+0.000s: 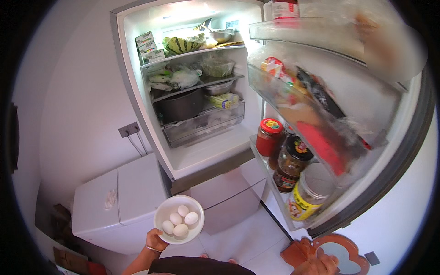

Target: The person picks up a cucumber and a tomato from bags in the kitchen, walks through the house to the refrigerator, opens it, and picks up eggs from a carton inside, placing them into a white bowl.

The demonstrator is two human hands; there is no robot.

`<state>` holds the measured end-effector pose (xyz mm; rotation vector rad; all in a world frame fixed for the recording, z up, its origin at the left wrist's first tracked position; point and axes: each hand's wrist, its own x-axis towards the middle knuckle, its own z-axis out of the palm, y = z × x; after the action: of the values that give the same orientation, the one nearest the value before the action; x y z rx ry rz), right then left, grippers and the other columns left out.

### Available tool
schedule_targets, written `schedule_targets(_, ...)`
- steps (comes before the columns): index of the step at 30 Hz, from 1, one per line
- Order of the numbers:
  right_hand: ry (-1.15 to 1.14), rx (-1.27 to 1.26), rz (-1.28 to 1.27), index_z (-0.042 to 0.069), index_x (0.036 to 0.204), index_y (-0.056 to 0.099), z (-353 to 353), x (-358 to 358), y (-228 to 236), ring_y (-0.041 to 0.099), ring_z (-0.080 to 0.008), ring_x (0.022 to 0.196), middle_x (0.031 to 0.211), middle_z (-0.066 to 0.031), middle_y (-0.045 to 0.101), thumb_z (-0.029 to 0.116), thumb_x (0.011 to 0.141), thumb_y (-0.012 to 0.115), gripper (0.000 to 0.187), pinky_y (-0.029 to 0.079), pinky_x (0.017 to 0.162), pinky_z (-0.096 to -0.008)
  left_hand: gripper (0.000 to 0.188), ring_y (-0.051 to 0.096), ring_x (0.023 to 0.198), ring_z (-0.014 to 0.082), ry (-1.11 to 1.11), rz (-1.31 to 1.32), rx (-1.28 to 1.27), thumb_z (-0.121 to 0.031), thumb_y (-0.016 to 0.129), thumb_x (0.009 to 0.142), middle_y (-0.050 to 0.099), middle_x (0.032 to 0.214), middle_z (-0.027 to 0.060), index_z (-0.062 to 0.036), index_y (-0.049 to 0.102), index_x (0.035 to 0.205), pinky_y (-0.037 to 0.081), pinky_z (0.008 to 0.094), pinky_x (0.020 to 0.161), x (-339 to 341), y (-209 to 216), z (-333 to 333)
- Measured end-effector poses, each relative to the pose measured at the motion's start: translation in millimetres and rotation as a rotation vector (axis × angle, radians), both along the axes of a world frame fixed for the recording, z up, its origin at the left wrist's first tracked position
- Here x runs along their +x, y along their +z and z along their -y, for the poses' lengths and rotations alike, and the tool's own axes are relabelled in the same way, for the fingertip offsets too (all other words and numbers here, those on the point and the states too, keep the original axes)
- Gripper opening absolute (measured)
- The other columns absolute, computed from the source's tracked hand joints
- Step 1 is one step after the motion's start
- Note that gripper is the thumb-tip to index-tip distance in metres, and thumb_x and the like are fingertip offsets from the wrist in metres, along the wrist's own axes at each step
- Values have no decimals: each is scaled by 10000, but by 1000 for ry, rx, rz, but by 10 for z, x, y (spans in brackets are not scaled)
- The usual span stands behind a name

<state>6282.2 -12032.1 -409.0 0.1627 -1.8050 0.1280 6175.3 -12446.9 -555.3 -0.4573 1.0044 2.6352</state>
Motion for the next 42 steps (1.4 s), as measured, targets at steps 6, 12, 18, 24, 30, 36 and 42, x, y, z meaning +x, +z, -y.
schedule_targets(6, -226, 153, -105, 58, 816, 582, 258, 358, -55, 518, -257, 925, 764, -54, 615, 168, 744, 634, 141, 365, 821, -440, 548, 531, 1004, 310, -27, 13, 44, -123, 511, 631, 538, 1102, 125, -17, 445, 1165, 441, 466, 849, 143, -147, 320)
schedule_targets(12, -9, 285, 142, 159, 770, 609, 891, 224, 146, 505, -216, 1032, 884, 18, 636, 128, 730, 556, 74, 305, 939, -413, 649, 464, 1091, 326, -93, -16, 22, -155, 497, 617, 459, 1205, 138, -46, 377, 1245, 393, 492, 911, 157, -311, 810)
schedule_targets(18, 219, 243, 224, 153, 810, 646, 1693, -339, 241, 543, -198, 934, 841, 20, 631, 79, 657, 535, 203, 307, 954, -394, 616, 472, 1082, 318, 33, -45, -36, -157, 493, 633, 476, 1177, 130, -42, 387, 1230, 395, 491, 913, 378, -459, 1323)
schedule_targets(24, 196, 431, 206, 114, 806, 624, 2445, -1007, 165, 526, -161, 993, 885, -3, 600, 114, 669, 564, 150, 293, 971, -341, 541, 497, 1036, 292, 93, -32, -75, -138, 513, 638, 508, 1116, 111, -43, 437, 1164, 420, 470, 876, 608, -760, 1896)
schedule_targets(30, 245, 490, 257, 87, 772, 594, 3032, -1653, -12, 452, -146, 1101, 959, -8, 572, 96, 687, 530, 107, 195, 1027, -475, 568, 517, 1026, 261, 98, -18, -33, -102, 528, 652, 511, 1129, 105, -23, 408, 1202, 458, 393, 850, 692, -948, 2148)
schedule_targets(36, 271, 522, 380, 68, 714, 586, 3478, -2168, -60, 368, -188, 1180, 1022, -51, 555, 76, 644, 568, 73, 227, 974, -585, 613, 499, 1059, 246, 14, -97, -1, -94, 507, 628, 495, 1165, 112, 9, 385, 1220, 416, 349, 902, 663, -924, 2252)
schedule_targets(42, 436, 489, 451, 65, 706, 594, 3643, -2388, -358, 384, -209, 1190, 1031, -68, 571, 64, 632, 569, 79, 233, 989, -564, 634, 497, 1058, 262, -96, -100, -42, -74, 518, 611, 495, 1152, 129, 15, 377, 1223, 430, 368, 891, 591, -1154, 2342)
